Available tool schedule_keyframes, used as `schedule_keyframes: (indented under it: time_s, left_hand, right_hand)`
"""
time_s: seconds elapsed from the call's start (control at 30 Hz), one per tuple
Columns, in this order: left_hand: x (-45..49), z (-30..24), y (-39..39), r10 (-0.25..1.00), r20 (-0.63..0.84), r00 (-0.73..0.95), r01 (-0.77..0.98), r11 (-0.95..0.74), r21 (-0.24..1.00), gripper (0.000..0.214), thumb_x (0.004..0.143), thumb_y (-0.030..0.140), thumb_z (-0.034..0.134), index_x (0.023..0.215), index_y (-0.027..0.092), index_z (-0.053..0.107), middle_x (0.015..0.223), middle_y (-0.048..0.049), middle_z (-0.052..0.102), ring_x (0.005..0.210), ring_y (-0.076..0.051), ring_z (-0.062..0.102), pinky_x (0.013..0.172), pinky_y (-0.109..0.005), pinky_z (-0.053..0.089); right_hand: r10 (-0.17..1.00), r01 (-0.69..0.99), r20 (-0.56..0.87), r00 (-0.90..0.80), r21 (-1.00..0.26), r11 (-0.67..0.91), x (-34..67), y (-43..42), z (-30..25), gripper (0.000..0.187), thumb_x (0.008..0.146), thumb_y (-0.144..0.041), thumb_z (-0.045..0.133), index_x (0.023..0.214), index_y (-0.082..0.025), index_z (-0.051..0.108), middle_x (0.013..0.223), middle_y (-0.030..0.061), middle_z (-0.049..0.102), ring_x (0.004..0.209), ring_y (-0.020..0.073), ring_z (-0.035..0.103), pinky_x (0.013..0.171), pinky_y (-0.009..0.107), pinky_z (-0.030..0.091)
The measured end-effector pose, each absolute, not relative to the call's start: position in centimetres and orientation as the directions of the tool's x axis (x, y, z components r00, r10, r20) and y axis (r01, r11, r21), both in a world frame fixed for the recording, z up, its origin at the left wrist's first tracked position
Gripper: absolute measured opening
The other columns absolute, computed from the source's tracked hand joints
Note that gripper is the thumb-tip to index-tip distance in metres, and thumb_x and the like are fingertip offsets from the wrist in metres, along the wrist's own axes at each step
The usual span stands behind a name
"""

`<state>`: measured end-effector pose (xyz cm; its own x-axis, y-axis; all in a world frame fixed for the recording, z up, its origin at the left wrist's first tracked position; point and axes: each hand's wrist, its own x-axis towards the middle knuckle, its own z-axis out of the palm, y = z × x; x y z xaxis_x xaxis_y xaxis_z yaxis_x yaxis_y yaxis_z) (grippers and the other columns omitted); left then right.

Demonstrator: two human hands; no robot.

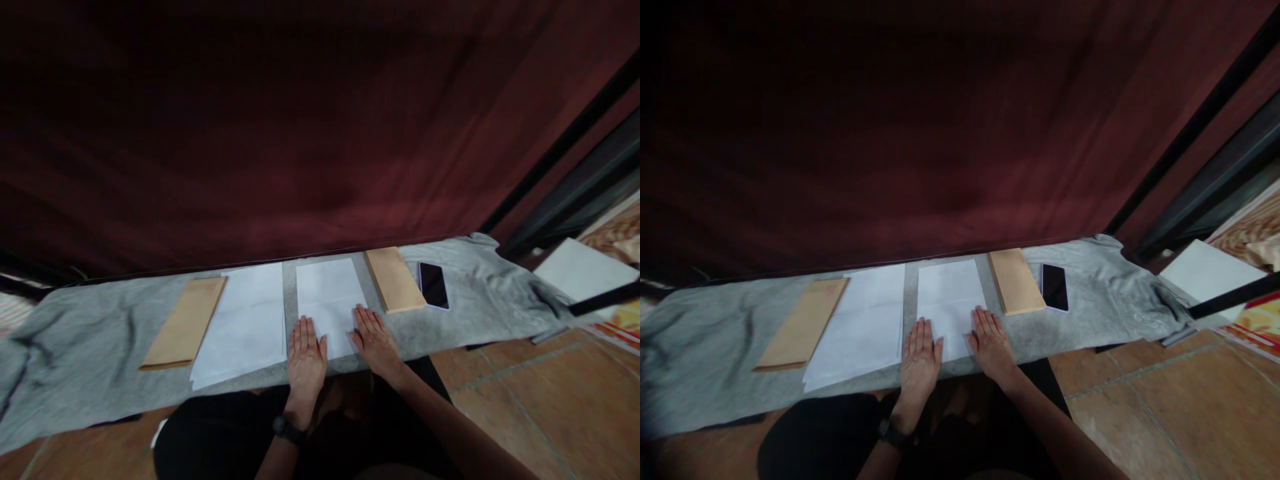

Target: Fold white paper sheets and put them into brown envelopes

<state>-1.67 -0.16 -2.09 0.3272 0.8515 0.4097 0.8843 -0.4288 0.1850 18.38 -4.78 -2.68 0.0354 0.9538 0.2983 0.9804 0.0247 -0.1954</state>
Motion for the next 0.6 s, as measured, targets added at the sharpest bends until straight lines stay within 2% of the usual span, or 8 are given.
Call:
schedule_keyframes:
  time_s: [0.13,0.23,0.47,0.6]
  left_hand:
    - [-3.2,-1.9,-1.6,0.824,0.353,0.443,0.847,-0.514,0.138,0.062,0.103,0.042,0.038,0.154,0.007,0.033,0.156,-0.0221,0.041,0.148,-0.032,0.033,0.12,-0.056,0.032]
    - [-4.6,-1.7,-2.4,0.788,0.285,0.547,0.796,-0.594,0.114,0.062,0.1,0.042,0.044,0.152,0.008,0.037,0.157,-0.0206,0.039,0.149,-0.032,0.033,0.12,-0.054,0.032]
    - [-5.7,-1.1,-2.0,0.775,0.188,0.604,0.773,-0.627,0.1,0.052,0.091,0.028,0.052,0.14,0.011,0.053,0.148,-0.0173,0.053,0.138,-0.03,0.05,0.114,-0.048,0.043]
    - [-5.4,0.2,-1.5,0.771,0.119,0.625,0.765,-0.636,0.104,0.047,0.092,0.02,0.049,0.137,0.011,0.056,0.145,-0.0162,0.056,0.137,-0.028,0.051,0.113,-0.046,0.044]
  right_hand:
    - [0.955,0.979,0.294,0.031,-0.201,0.03,19.5,-6.3,-2.6,0.059,0.104,-0.039,0.041,0.156,-0.012,0.033,0.158,0.0135,0.04,0.146,0.0276,0.039,0.121,0.048,0.03]
    - [0.956,0.975,0.293,-0.032,-0.199,0.094,20.4,-7.2,-2.5,0.06,0.103,-0.039,0.042,0.156,-0.013,0.034,0.158,0.0127,0.04,0.146,0.0273,0.038,0.121,0.048,0.031]
    - [0.949,0.959,0.279,-0.15,-0.191,0.208,21.5,-8.2,-2.2,0.061,0.101,-0.041,0.048,0.154,-0.014,0.038,0.161,0.014,0.036,0.148,0.0285,0.034,0.12,0.049,0.034]
    - [0.951,0.96,0.259,-0.167,-0.179,0.217,21.5,-8.4,-2.1,0.06,0.1,-0.038,0.051,0.153,-0.014,0.039,0.161,0.0158,0.033,0.149,0.0297,0.032,0.12,0.051,0.034]
